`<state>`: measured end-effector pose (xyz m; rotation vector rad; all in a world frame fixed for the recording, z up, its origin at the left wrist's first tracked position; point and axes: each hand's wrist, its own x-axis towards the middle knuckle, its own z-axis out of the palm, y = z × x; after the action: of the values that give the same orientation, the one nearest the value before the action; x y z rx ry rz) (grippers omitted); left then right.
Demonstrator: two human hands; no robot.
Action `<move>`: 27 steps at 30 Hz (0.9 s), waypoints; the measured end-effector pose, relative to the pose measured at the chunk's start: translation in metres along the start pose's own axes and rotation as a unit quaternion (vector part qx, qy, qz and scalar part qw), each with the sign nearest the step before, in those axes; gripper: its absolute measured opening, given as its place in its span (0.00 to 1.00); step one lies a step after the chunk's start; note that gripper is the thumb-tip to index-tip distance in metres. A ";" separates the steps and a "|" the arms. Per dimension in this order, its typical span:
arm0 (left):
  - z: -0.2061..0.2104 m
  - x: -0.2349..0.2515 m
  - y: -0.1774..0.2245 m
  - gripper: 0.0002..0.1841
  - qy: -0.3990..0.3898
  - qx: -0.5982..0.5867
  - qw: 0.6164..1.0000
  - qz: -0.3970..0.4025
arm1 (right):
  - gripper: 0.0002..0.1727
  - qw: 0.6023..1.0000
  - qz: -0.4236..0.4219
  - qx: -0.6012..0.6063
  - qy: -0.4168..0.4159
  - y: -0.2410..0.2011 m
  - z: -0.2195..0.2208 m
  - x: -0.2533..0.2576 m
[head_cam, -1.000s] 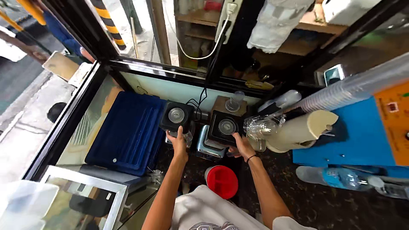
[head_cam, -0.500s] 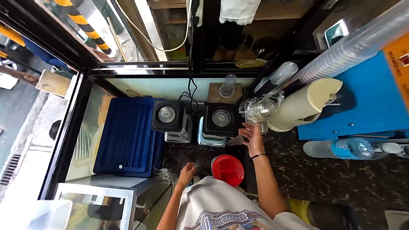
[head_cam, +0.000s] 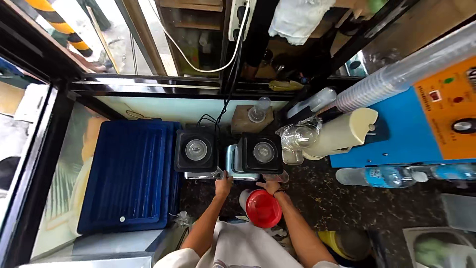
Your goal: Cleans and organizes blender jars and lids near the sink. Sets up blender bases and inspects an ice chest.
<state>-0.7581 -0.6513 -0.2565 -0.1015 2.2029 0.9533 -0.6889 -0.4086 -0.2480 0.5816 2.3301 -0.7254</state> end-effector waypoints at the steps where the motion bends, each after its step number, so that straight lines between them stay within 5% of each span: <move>1: 0.002 0.003 -0.005 0.28 0.012 -0.020 1.000 0.009 | 0.34 1.000 -0.006 -0.012 0.015 0.000 0.003 0.002; 18: 0.021 0.003 -0.007 0.29 0.045 -0.084 0.995 -0.035 | 0.33 0.999 -0.025 -0.020 0.028 0.026 0.013 0.022; 22: 0.008 -0.018 -0.027 0.23 -0.006 -0.121 0.992 -0.021 | 0.31 0.993 0.106 -0.036 0.040 -0.027 0.008 -0.008; 24: -0.011 -0.043 -0.049 0.17 0.072 -0.170 0.981 -0.061 | 0.26 0.982 0.171 -0.001 0.083 -0.066 0.014 -0.044; 27: -0.063 -0.055 -0.087 0.20 0.231 -0.178 0.953 -0.085 | 0.23 0.986 0.102 0.055 0.116 -0.116 0.046 -0.085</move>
<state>-0.7254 -0.7666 -0.2446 -0.7385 2.3536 1.3205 -0.6739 -0.5424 -0.1810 0.9866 2.4036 -0.7250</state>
